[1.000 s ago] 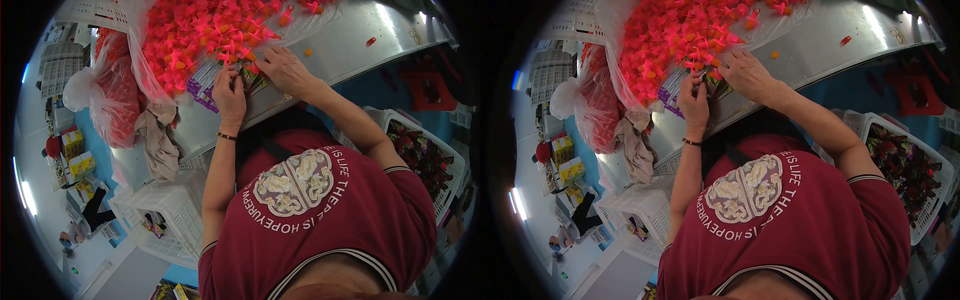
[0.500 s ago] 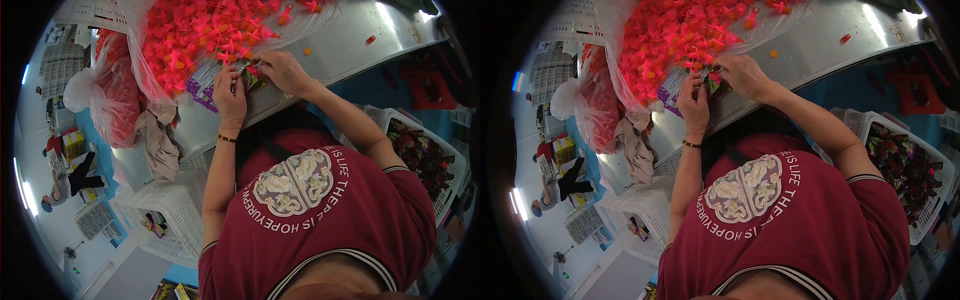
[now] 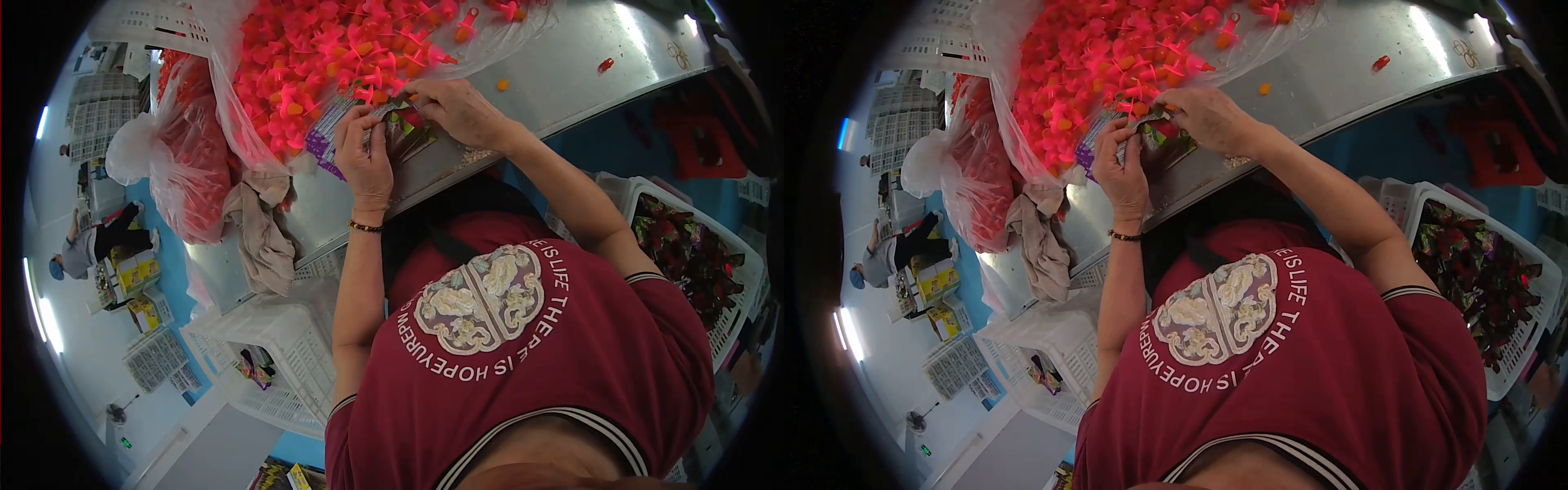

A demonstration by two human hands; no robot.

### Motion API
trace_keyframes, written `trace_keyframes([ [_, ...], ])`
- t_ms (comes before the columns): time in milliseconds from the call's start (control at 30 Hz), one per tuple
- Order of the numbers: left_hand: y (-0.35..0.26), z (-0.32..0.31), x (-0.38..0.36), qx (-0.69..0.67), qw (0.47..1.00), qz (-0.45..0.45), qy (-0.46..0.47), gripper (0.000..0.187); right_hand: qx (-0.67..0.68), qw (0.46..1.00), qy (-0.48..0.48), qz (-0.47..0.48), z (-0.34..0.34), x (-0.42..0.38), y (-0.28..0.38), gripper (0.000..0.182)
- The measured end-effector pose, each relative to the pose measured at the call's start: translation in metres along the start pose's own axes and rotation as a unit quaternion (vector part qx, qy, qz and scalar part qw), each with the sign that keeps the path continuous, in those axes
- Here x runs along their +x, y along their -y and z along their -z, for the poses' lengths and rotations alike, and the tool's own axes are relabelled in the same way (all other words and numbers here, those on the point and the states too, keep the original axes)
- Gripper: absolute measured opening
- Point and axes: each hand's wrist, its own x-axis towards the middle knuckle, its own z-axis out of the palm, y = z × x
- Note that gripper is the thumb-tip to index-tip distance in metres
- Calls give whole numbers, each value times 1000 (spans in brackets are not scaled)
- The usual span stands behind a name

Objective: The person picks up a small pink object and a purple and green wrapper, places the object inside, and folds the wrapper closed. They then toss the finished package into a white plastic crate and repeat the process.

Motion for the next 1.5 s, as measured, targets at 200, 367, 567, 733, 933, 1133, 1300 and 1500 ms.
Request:
trace_keyframes([
  [200, -10, -9, 1, 9, 998, -54, 16, 11, -6, 998, -21, 66, -11, 4, -8, 31],
  [367, -13, -1, 1, -17, 999, -32, 12, 9, 285, 947, 60, -139, -17, 8, -23, 23],
  [567, -23, 2, 5, -41, 999, -19, -6, 7, 292, 938, 110, -150, -13, 7, -8, 19],
  [733, -25, 6, 7, 18, 998, -26, -46, 7, 230, 971, 23, -62, -9, -2, 11, 14],
  [933, -16, 27, 4, -69, 994, 24, -83, 12, 43, 996, 43, 71, 62, -14, 57, 9],
  [1133, 24, 22, 18, 25, 978, 206, 5, 31, -231, 949, -17, 214, 110, -9, 33, 9],
  [1300, 38, -11, 46, -3, 974, 222, 42, 36, 43, 998, -35, -21, 129, -33, 34, 10],
  [1500, 35, -39, 61, 59, 986, 124, 95, 40, -115, 983, -62, -127, 158, -92, -2, 11],
])
